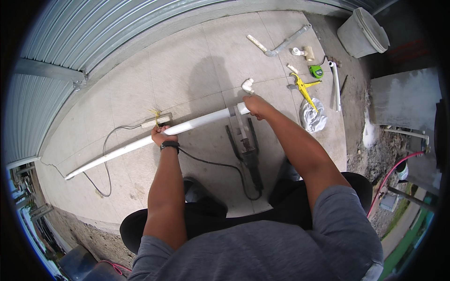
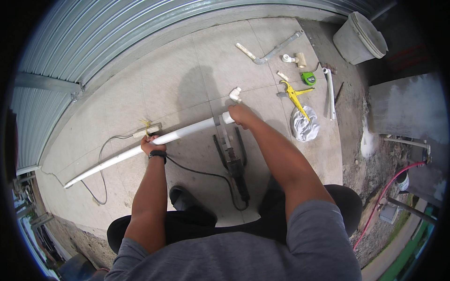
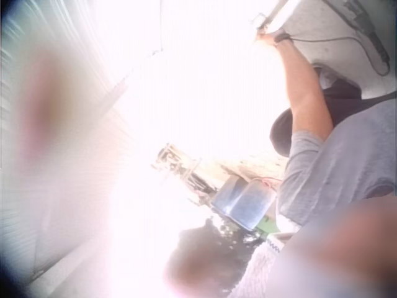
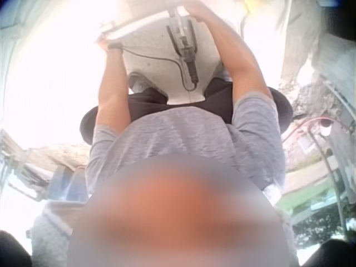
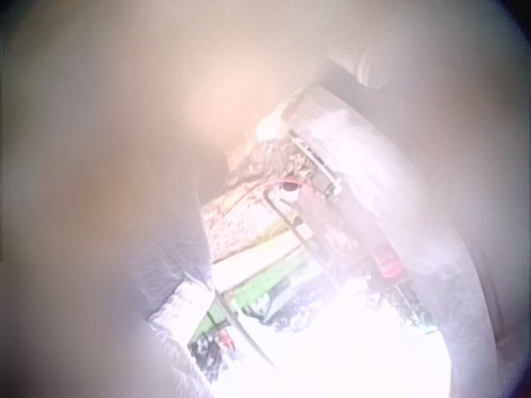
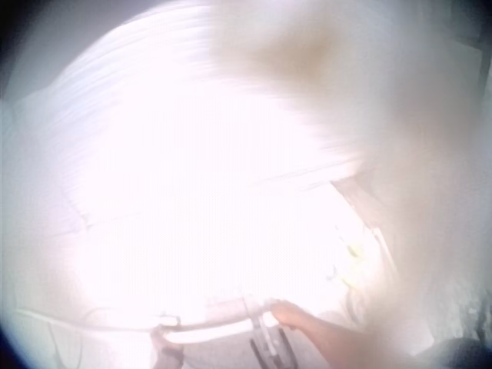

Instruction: The person measures and cuts a white PVC pipe, then uses a heat gun to soften the ends before joining them to fittings. They repeatedly measure, cut, and assemble sections, checking fit against an existing wall-mounted pipe.

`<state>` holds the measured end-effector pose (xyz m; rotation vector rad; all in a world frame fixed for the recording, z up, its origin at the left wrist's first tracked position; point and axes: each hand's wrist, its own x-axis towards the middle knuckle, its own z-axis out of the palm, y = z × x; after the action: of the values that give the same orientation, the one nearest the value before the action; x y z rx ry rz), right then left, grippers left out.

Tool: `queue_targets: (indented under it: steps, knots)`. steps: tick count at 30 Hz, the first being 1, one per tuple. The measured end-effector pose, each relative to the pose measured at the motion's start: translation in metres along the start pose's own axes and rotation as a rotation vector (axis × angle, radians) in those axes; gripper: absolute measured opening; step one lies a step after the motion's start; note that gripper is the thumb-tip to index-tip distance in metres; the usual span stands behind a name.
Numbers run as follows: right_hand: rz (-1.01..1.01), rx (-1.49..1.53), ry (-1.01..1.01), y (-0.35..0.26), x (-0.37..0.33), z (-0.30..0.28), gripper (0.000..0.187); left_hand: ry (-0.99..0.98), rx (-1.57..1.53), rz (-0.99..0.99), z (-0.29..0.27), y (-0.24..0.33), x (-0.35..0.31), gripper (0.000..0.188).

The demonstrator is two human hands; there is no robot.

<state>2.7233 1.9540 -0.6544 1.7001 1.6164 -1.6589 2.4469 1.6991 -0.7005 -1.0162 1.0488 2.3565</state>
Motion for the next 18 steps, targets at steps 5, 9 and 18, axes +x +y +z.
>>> queue_targets:
  steps: [5, 9, 18]
  knots:
    - [-0.449, -0.148, 0.148, 0.025, -0.007, 0.0, 0.06, 0.162, 0.192, 0.036, 0.006, 0.001, -0.001, 0.044]
    - [-0.837, -0.169, 0.309, 0.045, -0.005, 0.01, 0.058, 0.272, 0.253, 0.026, 0.008, 0.001, 0.012, 0.044]
    - [-0.73, -0.181, 0.464, 0.036, 0.005, 0.023, 0.059, 0.258, 0.377, 0.044, 0.01, -0.008, 0.005, 0.022]
